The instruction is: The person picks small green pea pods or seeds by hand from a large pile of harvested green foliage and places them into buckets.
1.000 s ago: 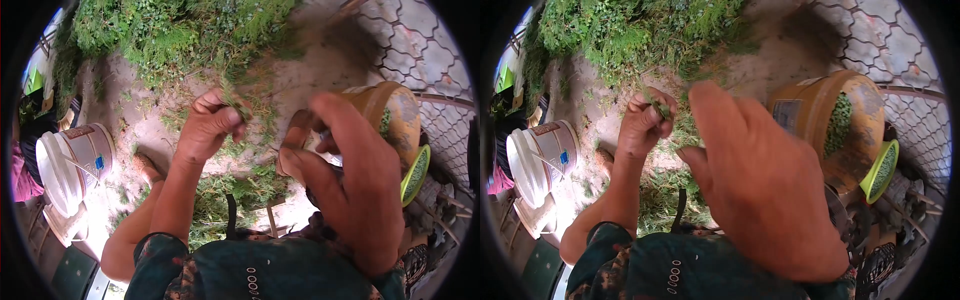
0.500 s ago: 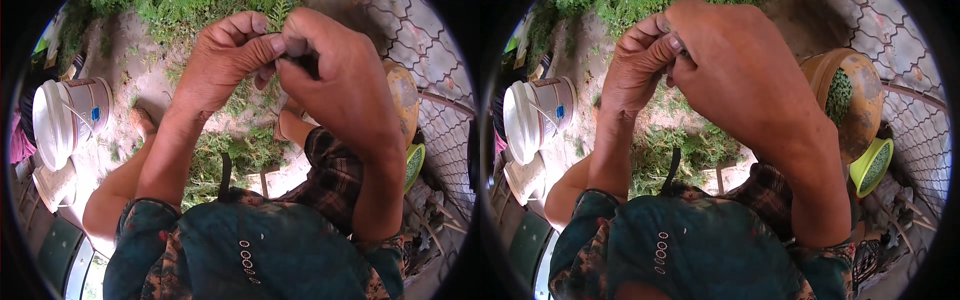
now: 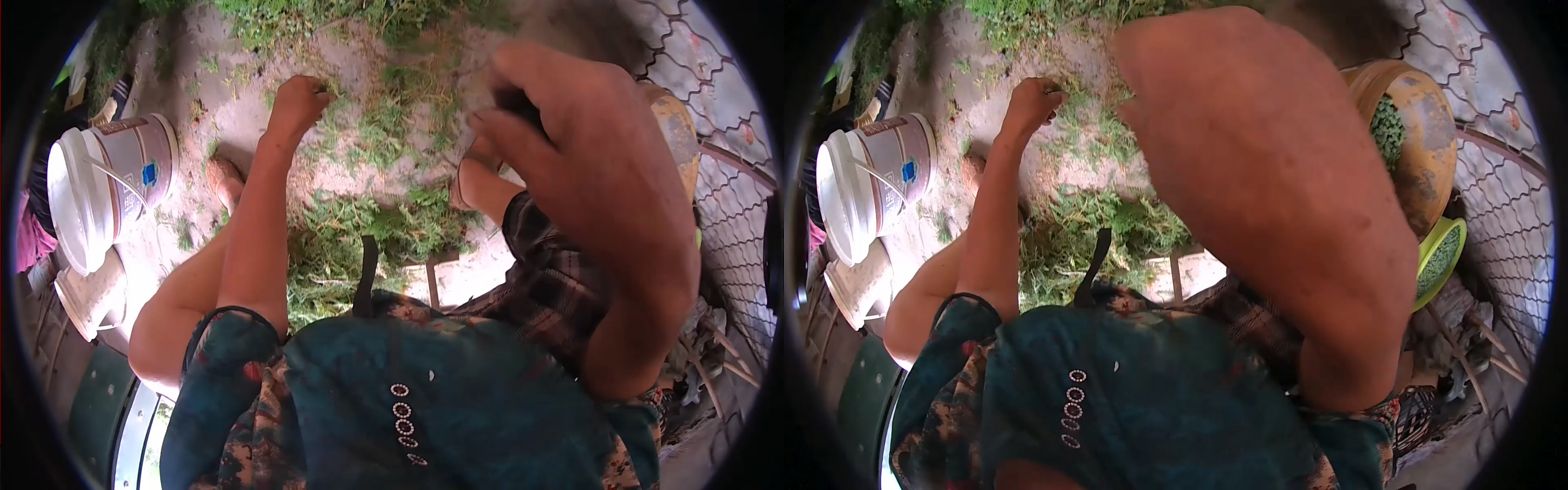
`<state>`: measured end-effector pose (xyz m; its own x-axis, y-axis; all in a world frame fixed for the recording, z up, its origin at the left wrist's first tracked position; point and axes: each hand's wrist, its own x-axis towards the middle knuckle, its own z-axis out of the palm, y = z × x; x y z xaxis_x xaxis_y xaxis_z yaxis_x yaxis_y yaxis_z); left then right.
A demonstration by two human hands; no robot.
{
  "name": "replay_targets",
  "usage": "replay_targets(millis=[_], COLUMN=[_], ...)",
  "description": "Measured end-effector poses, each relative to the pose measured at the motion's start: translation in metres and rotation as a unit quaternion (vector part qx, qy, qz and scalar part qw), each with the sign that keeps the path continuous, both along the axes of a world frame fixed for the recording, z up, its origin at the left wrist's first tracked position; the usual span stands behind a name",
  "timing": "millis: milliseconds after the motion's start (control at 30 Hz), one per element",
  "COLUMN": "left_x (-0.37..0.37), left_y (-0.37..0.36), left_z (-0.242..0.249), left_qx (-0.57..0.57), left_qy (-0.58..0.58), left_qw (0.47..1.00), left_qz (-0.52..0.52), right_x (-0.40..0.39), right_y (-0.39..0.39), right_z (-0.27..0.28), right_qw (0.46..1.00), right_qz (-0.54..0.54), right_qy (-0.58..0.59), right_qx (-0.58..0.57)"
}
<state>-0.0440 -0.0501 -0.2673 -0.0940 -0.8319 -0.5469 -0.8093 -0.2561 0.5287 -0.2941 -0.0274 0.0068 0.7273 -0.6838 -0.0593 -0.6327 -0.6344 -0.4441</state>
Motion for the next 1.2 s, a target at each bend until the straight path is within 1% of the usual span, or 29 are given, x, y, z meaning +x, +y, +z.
replay_targets(millis=[33,67,100,133,167,200,233,267,300,367,400,467,533,667,733,767,800,833,867,900,933,967,1000,1033,1067,1100,1133,1167,1200], left_x=[0.002,0.004,0.006,0.009,0.012,0.014,0.014,0.014,0.01,-0.005,-0.011,-0.022,-0.033,-0.052,-0.063,-0.071,-0.077,-0.083,-0.087,-0.089,-0.091,-0.091,-0.091,-0.077,-0.069,-0.063,-0.056,-0.047,-0.049], left_y=[0.003,0.008,0.016,0.022,0.028,0.028,0.027,0.026,0.024,0.02,0.016,0.008,0.003,0.001,0.0,0.001,0.002,0.004,0.004,0.002,-0.002,-0.004,-0.006,-0.011,-0.011,-0.011,-0.012,-0.013,-0.012], left_z=[0.004,-0.001,-0.011,-0.021,-0.029,-0.032,-0.032,-0.033,-0.026,-0.012,-0.005,0.01,0.03,0.057,0.071,0.082,0.093,0.103,0.113,0.123,0.135,0.148,0.155,0.149,0.153,0.164,0.171,0.168,0.179], left_qx=[0.127,0.129,0.157,0.178,0.192,0.207,0.213,0.22,0.214,0.221,0.217,0.235,0.239,0.193,0.193,0.184,0.18,0.172,0.164,0.11,0.106,-0.129,-0.348,-0.455,-0.456,-0.33,-0.195,-0.287,-0.291], left_qy=[0.003,0.0,0.098,0.195,0.353,0.439,0.484,0.527,0.528,0.606,0.608,0.659,0.67,0.695,0.711,0.728,0.733,0.748,0.762,0.758,0.762,0.596,0.348,0.1,0.101,-0.006,-0.113,-0.071,-0.071], left_qw=[0.99,0.99,0.973,0.94,0.873,0.825,0.796,0.765,0.768,0.7,0.702,0.646,0.637,0.64,0.601,0.578,0.577,0.556,0.534,0.57,0.569,0.772,0.869,0.881,0.88,0.935,0.96,0.944,0.942], left_qz=[0.061,0.061,0.14,0.216,0.277,0.29,0.294,0.297,0.292,0.306,0.301,0.304,0.296,0.265,0.309,0.318,0.312,0.32,0.327,0.296,0.29,0.179,0.048,-0.085,-0.086,-0.128,-0.166,-0.147,-0.149], right_x=[-0.001,0.001,0.001,0.001,0.001,0.002,0.002,0.002,0.002,0.002,0.002,0.001,0.001,0.003,0.001,-0.001,-0.002,-0.002,0.0,0.0,0.0,-0.002,-0.004,-0.006,-0.006,-0.003,-0.001,0.0,0.002], right_y=[0.002,0.009,0.015,0.022,0.029,0.028,0.028,0.024,0.022,0.02,0.02,0.021,0.021,0.019,0.018,0.018,0.017,0.015,0.013,0.01,0.006,0.003,0.001,-0.001,-0.001,0.0,0.0,0.001,0.001], right_z=[-0.001,-0.004,-0.004,-0.004,-0.002,0.002,0.006,0.013,0.016,0.019,0.019,0.017,0.018,0.02,0.015,0.009,0.004,0.002,0.0,0.004,0.008,0.018,0.025,0.013,0.007,0.002,-0.003,-0.007,-0.008], right_qw=[0.99,0.994,0.994,0.993,0.991,0.988,0.986,0.983,0.981,0.976,0.975,0.976,0.977,0.98,0.982,0.983,0.978,0.979,0.96,0.944,0.924,0.813,0.642,0.568,0.568,0.519,0.469,0.457,0.458], right_qz=[0.096,0.039,0.01,-0.019,-0.053,-0.072,-0.091,-0.062,-0.048,-0.032,-0.032,-0.036,-0.041,-0.1,-0.128,-0.168,-0.205,-0.205,-0.241,-0.256,-0.267,-0.321,-0.35,-0.327,-0.327,-0.358,-0.387,-0.378,-0.377], right_qy=[0.057,0.083,0.095,0.106,0.125,0.131,0.138,0.145,0.148,0.158,0.162,0.163,0.16,0.136,0.117,0.055,-0.007,-0.005,-0.136,-0.2,-0.265,-0.41,-0.525,-0.598,-0.599,-0.612,-0.624,-0.628,-0.631], right_qx=[-0.082,-0.059,-0.05,-0.041,0.004,0.02,0.035,0.094,0.12,0.148,0.146,0.142,0.137,0.109,0.081,0.05,0.018,0.01,0.042,0.055,0.065,0.259,0.436,0.462,0.46,0.477,0.49,0.503,0.5])
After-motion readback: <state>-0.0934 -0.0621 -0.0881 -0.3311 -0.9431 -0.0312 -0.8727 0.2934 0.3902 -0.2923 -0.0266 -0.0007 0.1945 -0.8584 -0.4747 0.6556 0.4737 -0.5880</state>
